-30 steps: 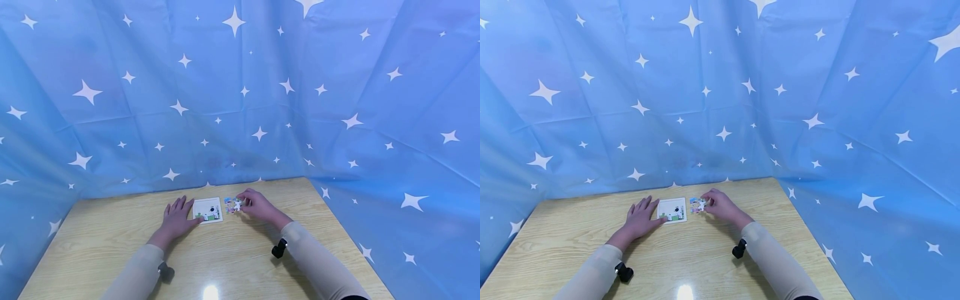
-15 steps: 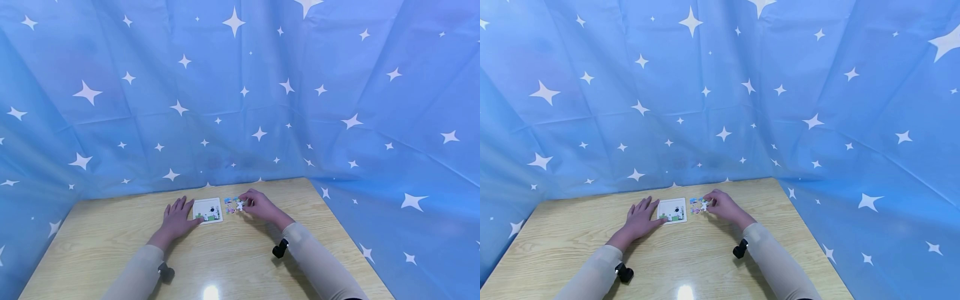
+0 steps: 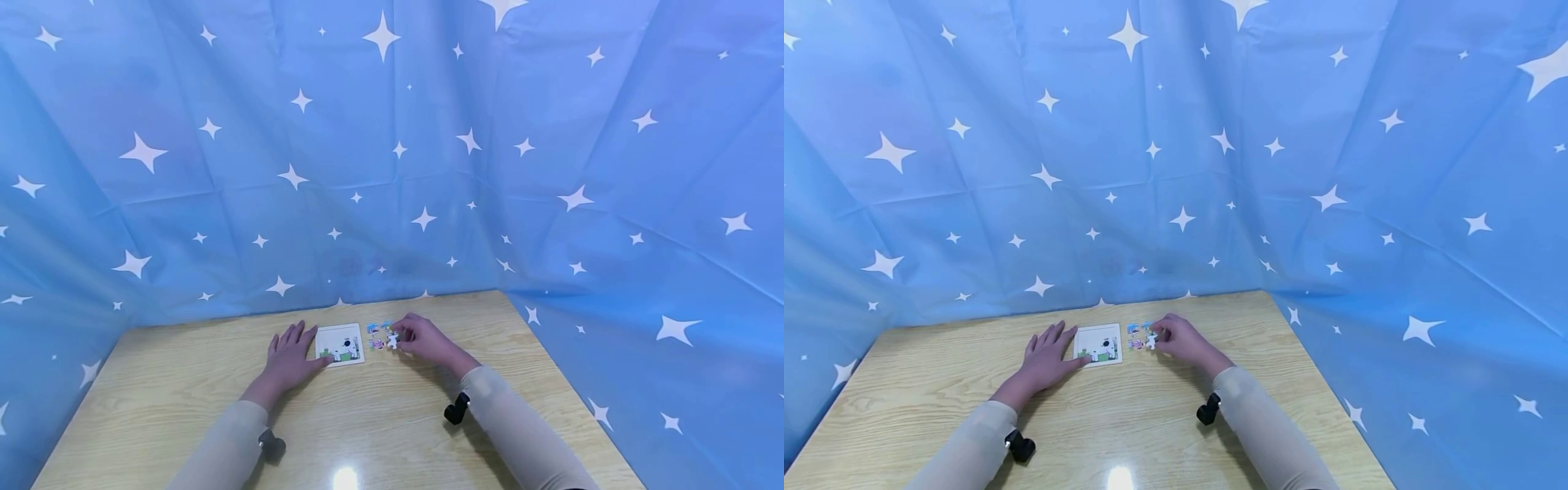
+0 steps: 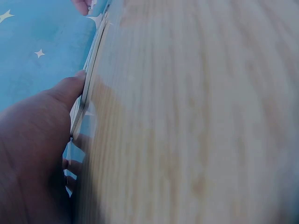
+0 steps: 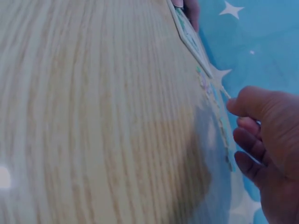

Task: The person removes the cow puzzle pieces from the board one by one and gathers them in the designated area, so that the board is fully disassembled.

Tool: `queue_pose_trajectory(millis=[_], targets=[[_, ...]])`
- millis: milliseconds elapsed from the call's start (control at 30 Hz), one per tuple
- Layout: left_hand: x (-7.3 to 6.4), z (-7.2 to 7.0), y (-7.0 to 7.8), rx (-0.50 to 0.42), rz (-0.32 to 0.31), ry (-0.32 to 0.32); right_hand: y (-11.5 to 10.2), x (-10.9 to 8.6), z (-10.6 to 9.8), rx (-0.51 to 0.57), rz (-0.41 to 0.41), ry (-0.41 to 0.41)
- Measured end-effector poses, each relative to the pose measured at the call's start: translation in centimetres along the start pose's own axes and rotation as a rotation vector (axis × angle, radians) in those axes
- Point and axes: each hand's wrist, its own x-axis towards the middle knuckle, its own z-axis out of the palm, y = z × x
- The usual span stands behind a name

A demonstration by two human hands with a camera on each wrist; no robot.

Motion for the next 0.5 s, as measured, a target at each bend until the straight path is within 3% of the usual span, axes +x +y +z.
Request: queue_pose_trajectory(millis=[500], targets=[[-0.2, -0.3, 0.2, -0.017, -0.01, -0.016, 1.6, 0.5, 0.7, -0.016, 0.021, -0.017]])
